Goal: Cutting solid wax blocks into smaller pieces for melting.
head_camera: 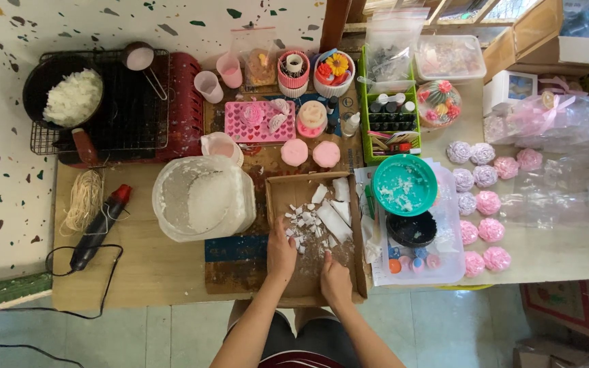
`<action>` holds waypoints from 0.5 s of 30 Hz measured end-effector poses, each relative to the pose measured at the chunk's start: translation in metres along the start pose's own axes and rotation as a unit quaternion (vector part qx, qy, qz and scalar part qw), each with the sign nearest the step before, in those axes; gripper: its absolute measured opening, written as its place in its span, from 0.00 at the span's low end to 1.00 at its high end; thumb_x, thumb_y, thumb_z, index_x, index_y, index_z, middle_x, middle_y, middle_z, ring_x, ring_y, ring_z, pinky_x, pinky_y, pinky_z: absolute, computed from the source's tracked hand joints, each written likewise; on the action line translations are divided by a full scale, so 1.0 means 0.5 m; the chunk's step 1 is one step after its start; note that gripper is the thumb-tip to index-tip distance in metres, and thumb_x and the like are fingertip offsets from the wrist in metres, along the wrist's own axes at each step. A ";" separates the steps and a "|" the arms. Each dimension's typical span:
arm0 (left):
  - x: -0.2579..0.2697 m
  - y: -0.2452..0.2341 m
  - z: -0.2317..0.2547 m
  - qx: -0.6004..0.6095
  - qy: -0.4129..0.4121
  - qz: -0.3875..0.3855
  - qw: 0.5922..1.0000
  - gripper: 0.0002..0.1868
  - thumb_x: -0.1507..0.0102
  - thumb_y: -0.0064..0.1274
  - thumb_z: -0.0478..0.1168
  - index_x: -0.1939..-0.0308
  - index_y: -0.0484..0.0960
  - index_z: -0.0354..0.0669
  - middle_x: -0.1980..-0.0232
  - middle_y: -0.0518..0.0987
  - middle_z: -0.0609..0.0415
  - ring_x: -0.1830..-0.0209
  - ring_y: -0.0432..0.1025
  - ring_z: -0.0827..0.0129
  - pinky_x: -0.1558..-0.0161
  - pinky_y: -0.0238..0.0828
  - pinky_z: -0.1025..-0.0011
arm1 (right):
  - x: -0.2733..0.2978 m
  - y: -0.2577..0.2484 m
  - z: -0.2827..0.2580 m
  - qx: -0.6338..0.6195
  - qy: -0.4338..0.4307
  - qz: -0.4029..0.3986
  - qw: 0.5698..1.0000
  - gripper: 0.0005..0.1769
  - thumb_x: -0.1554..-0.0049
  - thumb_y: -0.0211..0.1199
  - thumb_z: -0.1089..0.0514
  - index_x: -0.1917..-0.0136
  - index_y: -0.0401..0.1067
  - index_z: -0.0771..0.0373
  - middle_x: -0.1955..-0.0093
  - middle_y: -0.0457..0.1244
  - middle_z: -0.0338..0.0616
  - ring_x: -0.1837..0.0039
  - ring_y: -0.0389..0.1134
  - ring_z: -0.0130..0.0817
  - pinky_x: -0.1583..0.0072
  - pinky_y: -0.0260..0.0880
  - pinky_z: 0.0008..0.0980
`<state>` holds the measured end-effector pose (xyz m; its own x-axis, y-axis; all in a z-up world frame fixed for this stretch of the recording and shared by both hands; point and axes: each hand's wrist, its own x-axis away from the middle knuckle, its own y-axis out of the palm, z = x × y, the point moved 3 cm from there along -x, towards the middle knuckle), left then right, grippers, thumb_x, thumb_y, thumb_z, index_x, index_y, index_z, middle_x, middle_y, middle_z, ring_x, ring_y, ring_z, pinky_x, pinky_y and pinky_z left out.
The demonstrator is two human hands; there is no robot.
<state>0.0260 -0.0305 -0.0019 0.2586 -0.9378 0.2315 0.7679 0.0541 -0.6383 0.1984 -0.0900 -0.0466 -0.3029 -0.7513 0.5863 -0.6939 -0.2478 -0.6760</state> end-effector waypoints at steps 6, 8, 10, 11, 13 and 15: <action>-0.015 0.010 -0.006 0.015 0.011 -0.004 1.000 0.33 0.38 0.51 0.26 0.29 0.61 0.42 0.38 0.76 0.43 0.38 0.72 0.50 0.42 0.72 0.58 | -0.013 0.022 -0.006 0.039 -0.008 -0.010 0.999 0.40 0.34 0.36 0.33 0.52 0.80 0.65 0.52 0.68 0.71 0.44 0.69 0.70 0.40 0.69 0.61; -0.020 0.017 -0.022 0.012 0.010 0.005 1.000 0.33 0.38 0.50 0.25 0.29 0.61 0.42 0.38 0.77 0.43 0.38 0.72 0.49 0.42 0.72 0.57 | -0.008 0.020 -0.019 0.060 -0.011 -0.017 0.998 0.41 0.34 0.36 0.33 0.52 0.80 0.66 0.52 0.68 0.70 0.45 0.69 0.70 0.41 0.69 0.61; -0.023 0.023 -0.039 0.010 0.010 0.014 1.000 0.33 0.39 0.49 0.24 0.29 0.61 0.42 0.39 0.78 0.43 0.39 0.73 0.49 0.42 0.73 0.57 | -0.007 0.028 -0.022 0.080 -0.015 -0.022 0.996 0.41 0.34 0.36 0.33 0.52 0.80 0.66 0.52 0.68 0.70 0.45 0.70 0.70 0.41 0.70 0.60; -0.022 0.028 -0.050 0.012 0.003 0.017 1.000 0.33 0.38 0.47 0.23 0.29 0.61 0.42 0.38 0.78 0.42 0.39 0.73 0.47 0.44 0.74 0.57 | -0.008 0.038 -0.017 0.092 -0.016 -0.024 0.995 0.42 0.34 0.35 0.33 0.53 0.80 0.66 0.53 0.68 0.70 0.46 0.70 0.69 0.41 0.71 0.60; -0.026 0.033 -0.063 0.016 -0.002 0.023 1.000 0.33 0.38 0.45 0.23 0.29 0.61 0.42 0.37 0.77 0.41 0.40 0.74 0.46 0.46 0.75 0.56 | -0.019 0.046 -0.017 0.103 -0.019 -0.024 0.994 0.42 0.34 0.35 0.32 0.54 0.81 0.66 0.53 0.68 0.70 0.46 0.71 0.69 0.41 0.71 0.60; -0.021 0.036 -0.075 0.016 0.021 0.036 0.999 0.35 0.39 0.46 0.23 0.28 0.59 0.42 0.37 0.78 0.39 0.42 0.74 0.45 0.48 0.75 0.55 | -0.029 0.048 -0.017 0.116 -0.025 -0.014 0.993 0.44 0.33 0.35 0.32 0.57 0.81 0.67 0.54 0.69 0.69 0.47 0.72 0.69 0.42 0.72 0.59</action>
<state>0.0153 -0.0327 -0.0432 0.2904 -0.9444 0.1544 0.7666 0.1331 -0.6281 0.1804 -0.0799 -0.0673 -0.2487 -0.7698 0.5878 -0.5304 -0.3995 -0.7477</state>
